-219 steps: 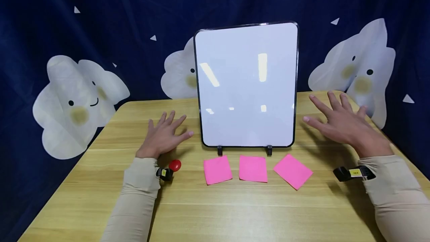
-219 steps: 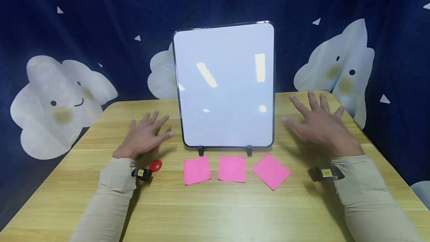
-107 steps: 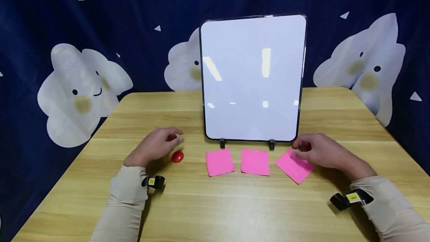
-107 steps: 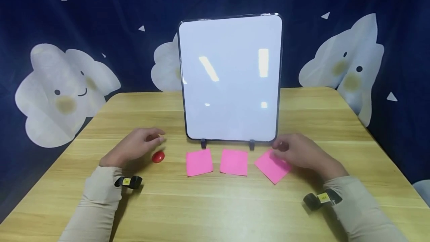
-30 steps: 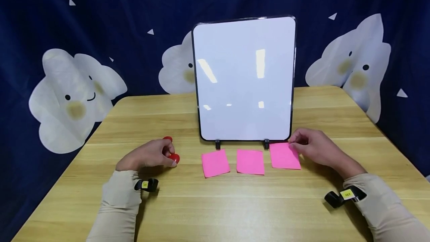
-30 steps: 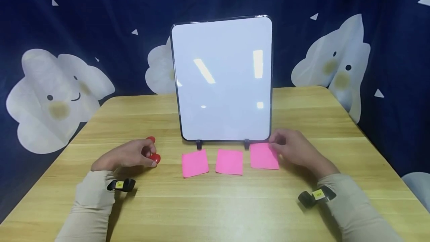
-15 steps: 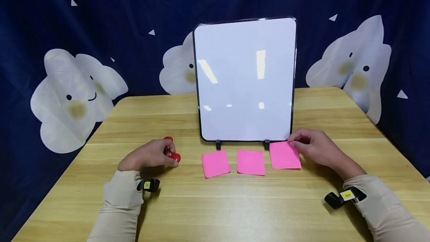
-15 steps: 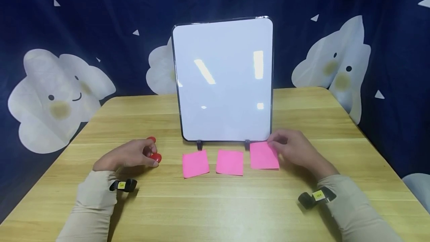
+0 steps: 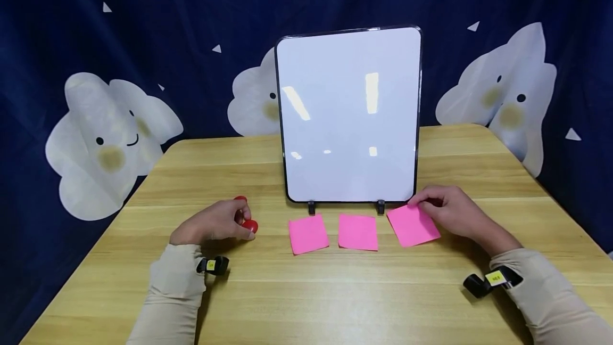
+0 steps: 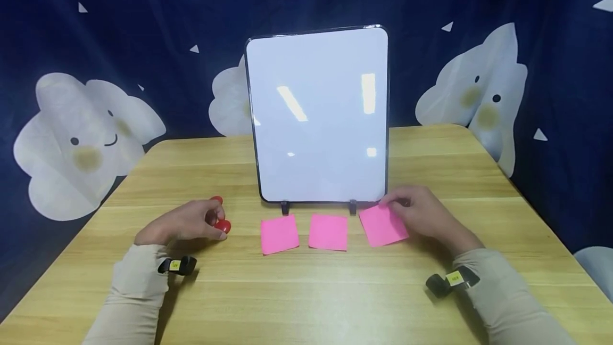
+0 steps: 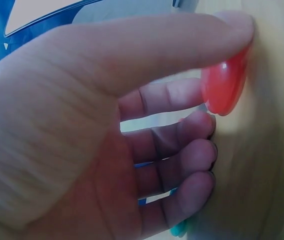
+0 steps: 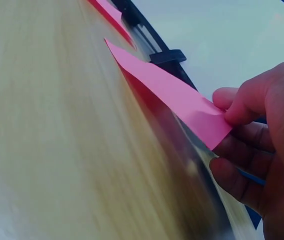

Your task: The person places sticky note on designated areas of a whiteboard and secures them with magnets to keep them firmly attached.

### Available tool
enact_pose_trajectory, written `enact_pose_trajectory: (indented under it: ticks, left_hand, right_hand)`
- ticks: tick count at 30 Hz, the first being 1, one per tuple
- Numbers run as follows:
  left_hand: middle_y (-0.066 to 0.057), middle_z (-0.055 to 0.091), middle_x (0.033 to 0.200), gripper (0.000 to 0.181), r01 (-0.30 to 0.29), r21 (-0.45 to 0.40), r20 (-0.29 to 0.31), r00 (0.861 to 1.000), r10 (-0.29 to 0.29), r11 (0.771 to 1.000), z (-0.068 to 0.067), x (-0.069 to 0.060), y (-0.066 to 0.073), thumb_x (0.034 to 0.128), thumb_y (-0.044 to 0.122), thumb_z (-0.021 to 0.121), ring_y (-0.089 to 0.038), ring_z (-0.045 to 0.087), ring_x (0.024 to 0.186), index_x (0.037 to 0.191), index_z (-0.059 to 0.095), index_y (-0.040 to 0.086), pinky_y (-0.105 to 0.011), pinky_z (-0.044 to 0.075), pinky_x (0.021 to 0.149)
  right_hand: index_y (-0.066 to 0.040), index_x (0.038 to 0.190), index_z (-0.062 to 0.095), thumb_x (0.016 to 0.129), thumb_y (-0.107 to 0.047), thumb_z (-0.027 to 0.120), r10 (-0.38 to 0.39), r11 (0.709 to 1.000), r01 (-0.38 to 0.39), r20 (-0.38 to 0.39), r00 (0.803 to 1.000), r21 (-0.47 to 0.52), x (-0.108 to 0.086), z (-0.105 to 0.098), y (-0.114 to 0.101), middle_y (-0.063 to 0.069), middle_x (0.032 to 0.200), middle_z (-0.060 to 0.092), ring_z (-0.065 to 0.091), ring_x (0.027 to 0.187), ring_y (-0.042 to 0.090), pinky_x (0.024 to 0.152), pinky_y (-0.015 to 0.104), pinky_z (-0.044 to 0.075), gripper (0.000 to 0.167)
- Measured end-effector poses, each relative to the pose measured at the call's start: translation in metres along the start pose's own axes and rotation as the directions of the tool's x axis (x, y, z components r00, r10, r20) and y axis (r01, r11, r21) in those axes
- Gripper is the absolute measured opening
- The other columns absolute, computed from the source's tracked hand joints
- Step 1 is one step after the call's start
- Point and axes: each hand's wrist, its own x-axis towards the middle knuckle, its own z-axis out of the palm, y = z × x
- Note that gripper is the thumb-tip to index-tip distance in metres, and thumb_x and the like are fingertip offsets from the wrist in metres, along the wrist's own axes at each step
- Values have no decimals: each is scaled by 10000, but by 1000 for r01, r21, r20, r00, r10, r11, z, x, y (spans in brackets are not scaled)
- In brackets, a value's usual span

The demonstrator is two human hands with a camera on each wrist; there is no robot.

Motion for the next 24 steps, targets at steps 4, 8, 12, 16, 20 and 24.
enact_pose_trajectory:
  ticks: [4, 8, 12, 16, 20, 24]
  left_hand:
    - [-26, 594, 856, 379, -3, 12, -10, 1000, 3, 1000, 1, 0, -2, 771, 300, 860, -196, 539, 773, 956, 591, 108, -330, 463, 677]
    - [-24, 594, 859, 366, -11, 15, -15, 1000, 11, 1000, 1, 0, -2, 779, 287, 848, -194, 538, 770, 959, 586, 106, -331, 469, 672]
    - [-25, 588, 844, 346, -7, 14, -18, 1000, 7, 1000, 2, 0, -2, 778, 276, 826, -192, 534, 753, 951, 582, 102, -330, 458, 656]
    - [-12, 580, 795, 309, 14, 34, -35, 999, -13, 999, 2, -1, -2, 777, 302, 795, -184, 530, 712, 916, 584, 124, -324, 427, 622]
    - [12, 577, 754, 283, 31, 77, -74, 997, -26, 996, 3, 1, -3, 773, 351, 771, -170, 527, 671, 879, 590, 161, -320, 399, 596]
    - [17, 585, 760, 285, 31, 98, -116, 993, -20, 995, 4, 3, -2, 777, 383, 758, -168, 527, 669, 866, 600, 163, -324, 406, 596]
  right_hand:
    - [-184, 971, 784, 956, -2, 604, 9, 1000, -9, -10, 1000, 11, -1, -1, -1, 29, 1027, 718, 578, 886, 207, 719, 247, 471, 256]
    - [-166, 958, 778, 955, 9, 604, 6, 1000, -6, -12, 1000, 29, -1, 0, -1, 39, 1014, 715, 572, 870, 212, 701, 248, 470, 247]
    - [-156, 1009, 775, 964, -9, 604, 9, 1000, -8, -8, 1000, 21, 0, 1, -1, 47, 1040, 710, 562, 892, 229, 718, 246, 463, 229]
    - [-154, 1033, 769, 970, -37, 607, 18, 1000, -18, -28, 999, 13, -1, 0, -3, 56, 1066, 708, 555, 896, 233, 715, 246, 454, 210]
    - [-142, 1054, 770, 973, -63, 620, 18, 1000, -17, -43, 999, 20, -2, -3, -4, 68, 1111, 710, 568, 930, 223, 737, 224, 450, 188]
    - [-138, 1094, 764, 979, -120, 644, 23, 999, -22, -40, 999, 29, -3, -5, -5, 72, 1158, 702, 574, 1008, 224, 809, 207, 444, 168]
